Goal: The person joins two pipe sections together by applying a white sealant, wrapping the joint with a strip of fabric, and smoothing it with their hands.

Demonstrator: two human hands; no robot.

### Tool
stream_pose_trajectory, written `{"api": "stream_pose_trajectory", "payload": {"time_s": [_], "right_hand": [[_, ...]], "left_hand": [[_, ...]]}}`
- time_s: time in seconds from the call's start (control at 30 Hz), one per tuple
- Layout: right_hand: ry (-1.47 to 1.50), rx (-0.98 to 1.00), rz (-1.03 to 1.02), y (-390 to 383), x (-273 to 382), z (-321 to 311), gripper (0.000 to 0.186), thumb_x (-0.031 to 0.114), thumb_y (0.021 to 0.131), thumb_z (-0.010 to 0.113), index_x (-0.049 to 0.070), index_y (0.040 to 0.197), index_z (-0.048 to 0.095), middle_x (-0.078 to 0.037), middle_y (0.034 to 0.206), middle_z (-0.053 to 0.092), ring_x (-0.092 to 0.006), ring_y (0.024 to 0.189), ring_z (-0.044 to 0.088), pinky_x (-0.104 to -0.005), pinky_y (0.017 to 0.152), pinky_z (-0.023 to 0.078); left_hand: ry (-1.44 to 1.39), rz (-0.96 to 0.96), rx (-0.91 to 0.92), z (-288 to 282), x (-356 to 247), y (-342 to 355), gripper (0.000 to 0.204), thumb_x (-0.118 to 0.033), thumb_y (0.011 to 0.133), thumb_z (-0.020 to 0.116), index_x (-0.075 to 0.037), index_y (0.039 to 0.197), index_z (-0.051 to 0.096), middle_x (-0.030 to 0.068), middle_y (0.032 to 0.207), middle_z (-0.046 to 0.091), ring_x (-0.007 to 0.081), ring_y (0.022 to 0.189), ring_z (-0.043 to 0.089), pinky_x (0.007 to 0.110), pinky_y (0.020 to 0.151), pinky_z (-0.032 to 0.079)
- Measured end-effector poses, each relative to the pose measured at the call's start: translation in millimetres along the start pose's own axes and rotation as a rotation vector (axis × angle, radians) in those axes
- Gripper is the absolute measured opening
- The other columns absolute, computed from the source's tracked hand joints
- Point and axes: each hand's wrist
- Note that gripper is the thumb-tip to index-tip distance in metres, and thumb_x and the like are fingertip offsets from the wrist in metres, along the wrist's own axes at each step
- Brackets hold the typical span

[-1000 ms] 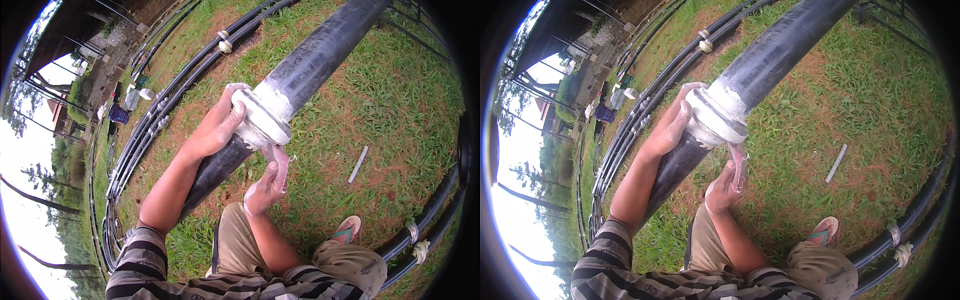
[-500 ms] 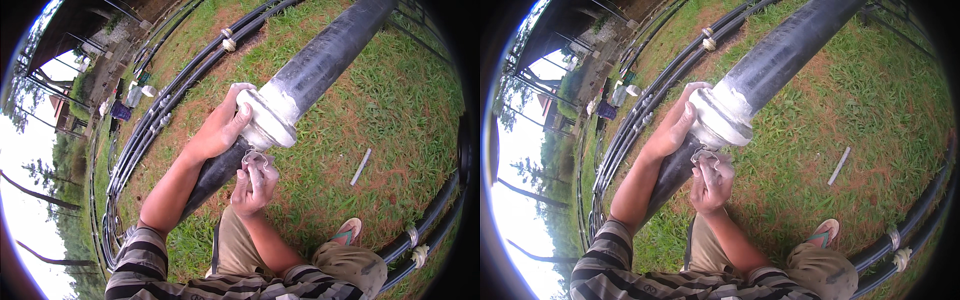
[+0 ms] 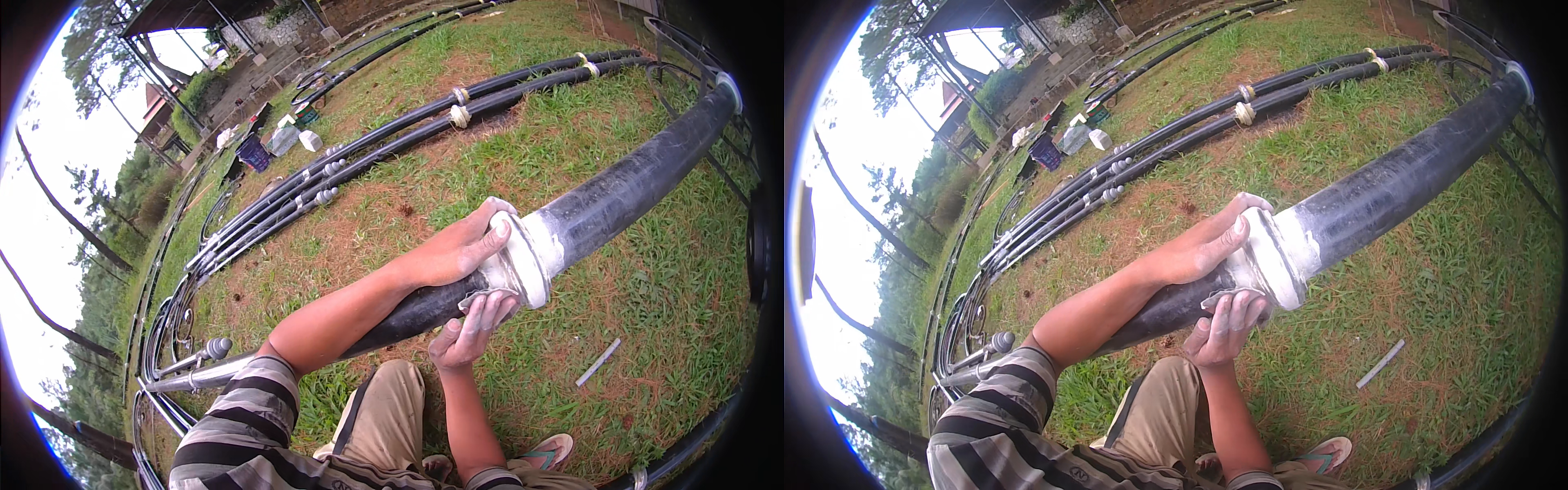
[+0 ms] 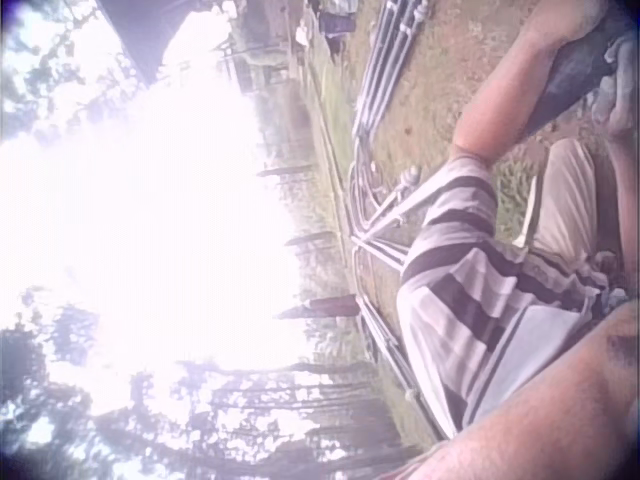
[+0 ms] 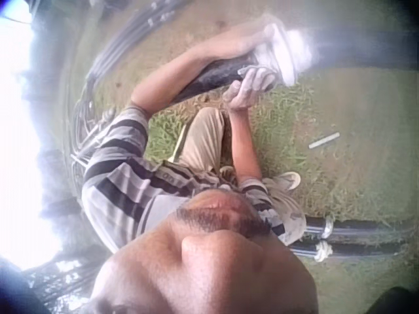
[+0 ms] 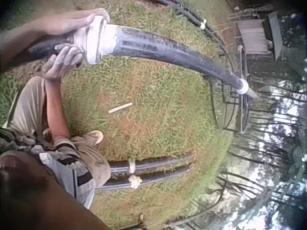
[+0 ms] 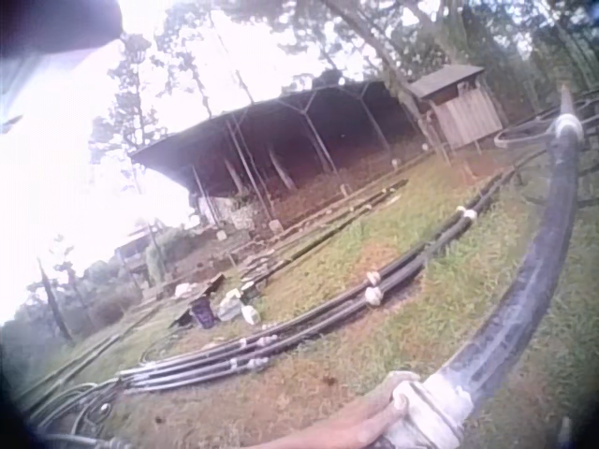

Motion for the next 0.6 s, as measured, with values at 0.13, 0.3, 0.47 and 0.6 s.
{"api": "stream_pose_trajectory", "payload": {"time_s": [0.13, 0.3, 0.47, 0.6], "right_hand": [[-0.019, 0.001, -0.070, -3, -12, -14, 0.047, 0.018, 0.107, 0.043, -0.011, 0.144, 0.044, -0.031, 0.154, 0.040, -0.0544, 0.147, 0.029, -0.0669, 0.119, 0.025], [-0.021, 0.087, -0.234, 31, -23, -38, 0.038, 0.007, 0.102, 0.054, -0.008, 0.137, 0.051, -0.027, 0.137, 0.060, -0.0424, 0.126, 0.053, -0.0554, 0.107, 0.045], [0.001, 0.293, -0.377, 68, -24, -43, 0.045, 0.027, 0.101, 0.061, -0.002, 0.135, 0.057, -0.019, 0.131, 0.068, -0.0373, 0.133, 0.050, -0.0456, 0.107, 0.045], [0.001, 0.241, -0.552, 67, -50, -30, 0.043, 0.021, 0.104, 0.050, -0.005, 0.138, 0.053, -0.023, 0.129, 0.068, -0.0395, 0.137, 0.049, -0.0498, 0.117, 0.034]], "left_hand": [[-0.134, 0.004, 0.014, 3, 6, 1, 0.065, -0.059, 0.109, 0.028, -0.005, 0.143, 0.040, 0.0145, 0.134, 0.050, 0.0235, 0.129, 0.046, 0.040, 0.112, 0.034], [-0.056, 0.036, -0.010, -2, 10, 0, 0.061, -0.054, 0.110, 0.030, -0.004, 0.142, 0.042, 0.0168, 0.134, 0.051, 0.0279, 0.129, 0.048, 0.041, 0.111, 0.036], [-0.027, 0.010, -0.076, -6, 12, 0, 0.056, -0.052, 0.110, 0.031, -0.006, 0.138, 0.048, 0.0164, 0.128, 0.057, 0.0282, 0.122, 0.055, 0.042, 0.107, 0.041], [-0.178, -0.101, -0.103, -5, 16, 11, 0.059, -0.055, 0.110, 0.030, -0.006, 0.134, 0.052, 0.0124, 0.124, 0.060, 0.0223, 0.120, 0.055, 0.040, 0.106, 0.042]]}}
Point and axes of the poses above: each hand's wrist, its own y-axis towards the middle knuckle, its own z-axis out of the palm, x = y × z
